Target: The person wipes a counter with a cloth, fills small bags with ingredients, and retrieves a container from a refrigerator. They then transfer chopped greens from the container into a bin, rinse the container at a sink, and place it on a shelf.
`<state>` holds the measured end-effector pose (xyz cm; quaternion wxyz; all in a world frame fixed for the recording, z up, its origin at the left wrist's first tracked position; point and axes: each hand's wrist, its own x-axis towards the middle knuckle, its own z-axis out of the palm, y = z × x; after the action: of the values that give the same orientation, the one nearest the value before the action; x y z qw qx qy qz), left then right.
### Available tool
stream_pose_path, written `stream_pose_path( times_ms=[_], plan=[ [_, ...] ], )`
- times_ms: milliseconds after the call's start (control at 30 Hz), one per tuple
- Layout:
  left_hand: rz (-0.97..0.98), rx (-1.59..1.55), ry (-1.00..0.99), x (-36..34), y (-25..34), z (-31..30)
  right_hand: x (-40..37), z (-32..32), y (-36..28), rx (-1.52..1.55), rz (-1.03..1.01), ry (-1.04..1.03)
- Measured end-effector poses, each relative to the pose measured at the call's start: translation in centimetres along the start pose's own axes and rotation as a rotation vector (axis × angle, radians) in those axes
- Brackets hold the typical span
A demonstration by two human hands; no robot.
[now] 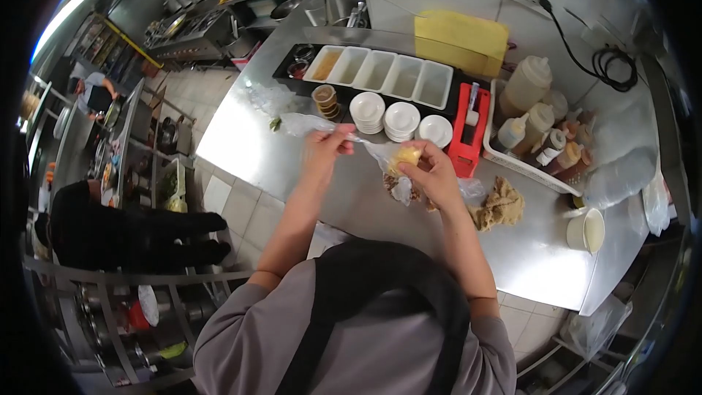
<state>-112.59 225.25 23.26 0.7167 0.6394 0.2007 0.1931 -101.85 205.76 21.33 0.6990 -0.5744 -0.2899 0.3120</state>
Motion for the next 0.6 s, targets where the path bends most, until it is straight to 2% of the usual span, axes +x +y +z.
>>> stream_pose_path(
  times_ms=[67,133,200,267,300,333,400,433,467,500,533,567,600],
  plan=[
    [0.043,-0.125,0.272,0.5,1.0,0.6,0.2,-0.6,-0.2,0.16,-0.166,0.048],
    [0.049,-0.081,0.264,0.9,2.1,0.5,0.0,-1.4,-0.3,0.118,-0.162,0.097],
    [0.064,-0.04,0.262,1.8,2.8,0.3,0.1,-2.0,-0.3,0.209,-0.279,0.098],
    [-0.095,-0.3,0.225,3.4,2.9,-0.2,0.4,-3.0,-0.2,0.176,-0.358,0.14],
    [-0.068,-0.582,0.038,5.4,0.7,-2.2,0.2,-2.5,-1.4,0.327,-0.272,0.212],
    [-0.07,-0.581,0.025,5.3,1.4,-0.6,0.1,-2.4,-2.1,0.478,-0.187,0.282],
    [0.109,-0.762,0.086,4.5,3.4,3.6,0.6,-3.2,-1.5,0.449,-0.187,0.328],
    [0.042,-0.709,-0.222,4.4,2.9,3.5,0.9,-3.4,-1.4,0.371,-0.208,0.369],
    [0.043,-0.71,-0.231,4.8,2.6,3.7,1.2,-3.8,-1.3,0.291,-0.228,0.409],
    [0.007,-0.415,-0.33,5.1,2.3,3.7,1.4,-4.3,-0.9,0.123,-0.264,0.511],
    [-0.025,-0.115,-0.424,5.2,2.5,4.0,1.4,-5.1,-0.9,0.124,-0.269,0.52],
    [-0.021,-0.113,-0.435,5.6,3.0,4.2,1.3,-6.2,-1.1,0.171,-0.286,0.53],
    [-0.065,0.032,-0.347,5.8,3.5,4.2,1.1,-7.0,-1.1,0.218,-0.298,0.539]
  ],
)
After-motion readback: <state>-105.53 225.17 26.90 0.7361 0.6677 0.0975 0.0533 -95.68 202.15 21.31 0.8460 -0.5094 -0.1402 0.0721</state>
